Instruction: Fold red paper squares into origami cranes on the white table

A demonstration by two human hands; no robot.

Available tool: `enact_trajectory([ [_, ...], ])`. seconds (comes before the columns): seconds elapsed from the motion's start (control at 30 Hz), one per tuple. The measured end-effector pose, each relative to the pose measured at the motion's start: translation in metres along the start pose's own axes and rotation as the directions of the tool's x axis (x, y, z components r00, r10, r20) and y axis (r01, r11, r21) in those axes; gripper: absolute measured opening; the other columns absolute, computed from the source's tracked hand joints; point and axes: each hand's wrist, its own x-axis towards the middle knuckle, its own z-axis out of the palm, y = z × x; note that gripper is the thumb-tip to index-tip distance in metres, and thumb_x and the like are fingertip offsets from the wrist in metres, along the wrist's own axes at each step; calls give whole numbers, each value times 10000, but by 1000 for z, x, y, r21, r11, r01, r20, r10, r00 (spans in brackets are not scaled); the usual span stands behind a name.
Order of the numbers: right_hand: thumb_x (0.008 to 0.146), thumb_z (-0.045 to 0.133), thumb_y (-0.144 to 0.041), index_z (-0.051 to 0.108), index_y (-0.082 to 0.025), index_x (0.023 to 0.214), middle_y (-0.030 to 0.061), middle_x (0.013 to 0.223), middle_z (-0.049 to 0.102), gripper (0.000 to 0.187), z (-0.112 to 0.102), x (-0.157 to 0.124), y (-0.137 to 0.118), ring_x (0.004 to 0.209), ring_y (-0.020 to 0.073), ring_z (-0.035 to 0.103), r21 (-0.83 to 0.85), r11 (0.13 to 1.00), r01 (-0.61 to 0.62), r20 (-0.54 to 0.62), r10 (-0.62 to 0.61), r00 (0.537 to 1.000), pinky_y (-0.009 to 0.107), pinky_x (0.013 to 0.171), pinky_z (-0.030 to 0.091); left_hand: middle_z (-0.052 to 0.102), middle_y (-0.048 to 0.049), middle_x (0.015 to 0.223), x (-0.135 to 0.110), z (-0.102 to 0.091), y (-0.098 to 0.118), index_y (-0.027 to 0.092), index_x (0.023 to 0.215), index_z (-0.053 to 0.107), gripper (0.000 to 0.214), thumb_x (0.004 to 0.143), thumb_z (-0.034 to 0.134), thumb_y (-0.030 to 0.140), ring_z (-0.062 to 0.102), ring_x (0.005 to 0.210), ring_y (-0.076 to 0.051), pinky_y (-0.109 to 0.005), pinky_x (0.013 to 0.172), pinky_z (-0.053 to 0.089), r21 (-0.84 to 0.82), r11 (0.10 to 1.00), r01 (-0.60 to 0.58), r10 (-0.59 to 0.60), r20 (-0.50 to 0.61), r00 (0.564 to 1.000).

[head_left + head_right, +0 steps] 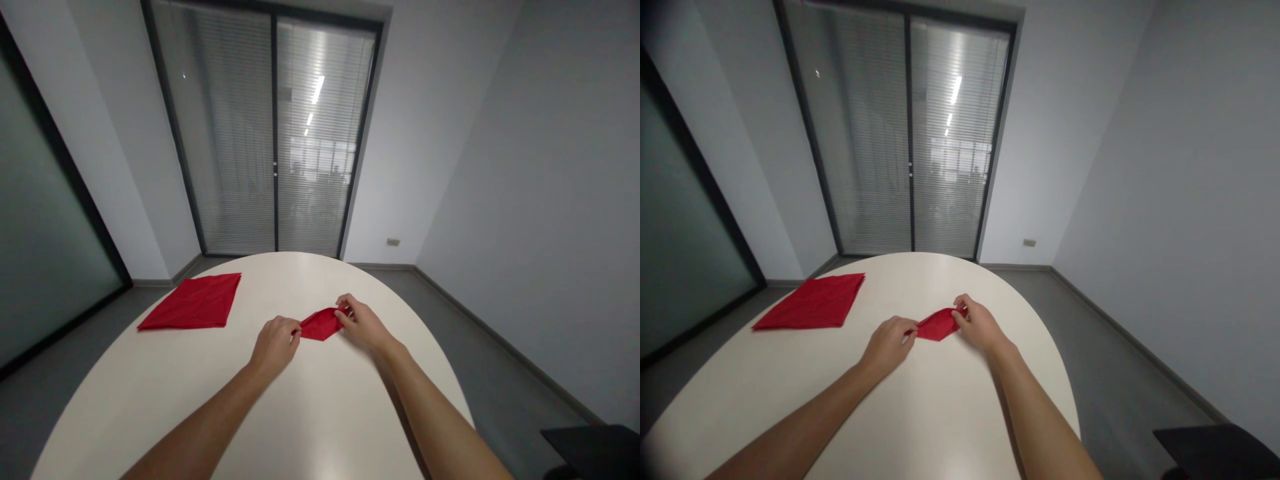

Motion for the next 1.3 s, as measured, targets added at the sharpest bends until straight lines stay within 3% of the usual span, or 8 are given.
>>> enact_trajectory([
  [0.07, 927, 559, -313, 590, -232, 1178, 29, 904, 719, 265, 0, 0, -2, 749, 179, 639, -47, 999, 10, 9, -9, 1000, 303, 707, 475, 759, -54, 958, 0, -2, 2, 220, 936, 741, 208, 879, 566, 124, 644, 922, -239, -352, 812, 477, 14, 1000, 11, -11, 1, 1000],
  [0.17, 925, 564, -308, 661, -225, 1107, 44, 910, 731, 222, 0, 2, -3, 770, 191, 646, -107, 994, 21, 24, -19, 1000, 313, 724, 473, 758, -56, 946, 0, -4, 4, 220, 933, 743, 196, 898, 561, 154, 640, 911, -240, -350, 799, 477, 25, 999, 22, -22, 2, 1000],
  [0.27, 913, 580, -308, 700, -209, 1009, 46, 900, 739, 182, 1, 4, 0, 772, 193, 654, -42, 999, 3, 35, -1, 999, 306, 719, 481, 759, -59, 937, 0, -5, 4, 220, 929, 746, 195, 917, 555, 182, 637, 890, -240, -353, 790, 476, 31, 999, 22, -22, -1, 1000],
  [0.4, 897, 610, -338, 699, -201, 1028, 44, 886, 744, 209, 3, 3, 7, 747, 184, 659, 30, 997, -76, 32, 75, 997, 291, 697, 482, 760, -61, 936, 0, -4, 3, 210, 936, 747, 203, 925, 546, 185, 638, 894, -241, -352, 795, 473, 75, 997, 35, -36, 13, 999],
  [0.63, 865, 621, -293, 705, -197, 854, 31, 783, 731, 128, 2, 3, 11, 676, 162, 608, -117, 986, -122, 67, 131, 989, 259, 614, 400, 757, -52, 960, 2, -10, 9, 206, 977, 748, 213, 935, 538, 201, 640, 923, -225, -336, 834, 466, 168, 983, 71, -85, 76, 993],
  [0.83, 827, 625, -220, 691, -189, 835, 32, 792, 727, 74, 0, 4, 13, 690, 160, 618, -1, 988, -151, 37, 151, 988, 250, 624, 414, 752, -64, 975, 2, -11, 11, 202, 976, 741, 225, 945, 519, 200, 636, 935, -231, -343, 833, 463, 213, 975, 56, -80, 105, 991],
  [1.3, 867, 514, -174, 738, -187, 933, 59, 873, 750, 234, -11, 4, 24, 764, 192, 643, 14, 1000, 8, 121, -10, 993, 285, 706, 448, 749, -51, 950, 2, -11, 9, 193, 944, 726, 204, 943, 523, 173, 628, 906, -242, -357, 796, 446, 262, 965, 25, -59, 124, 991],
])
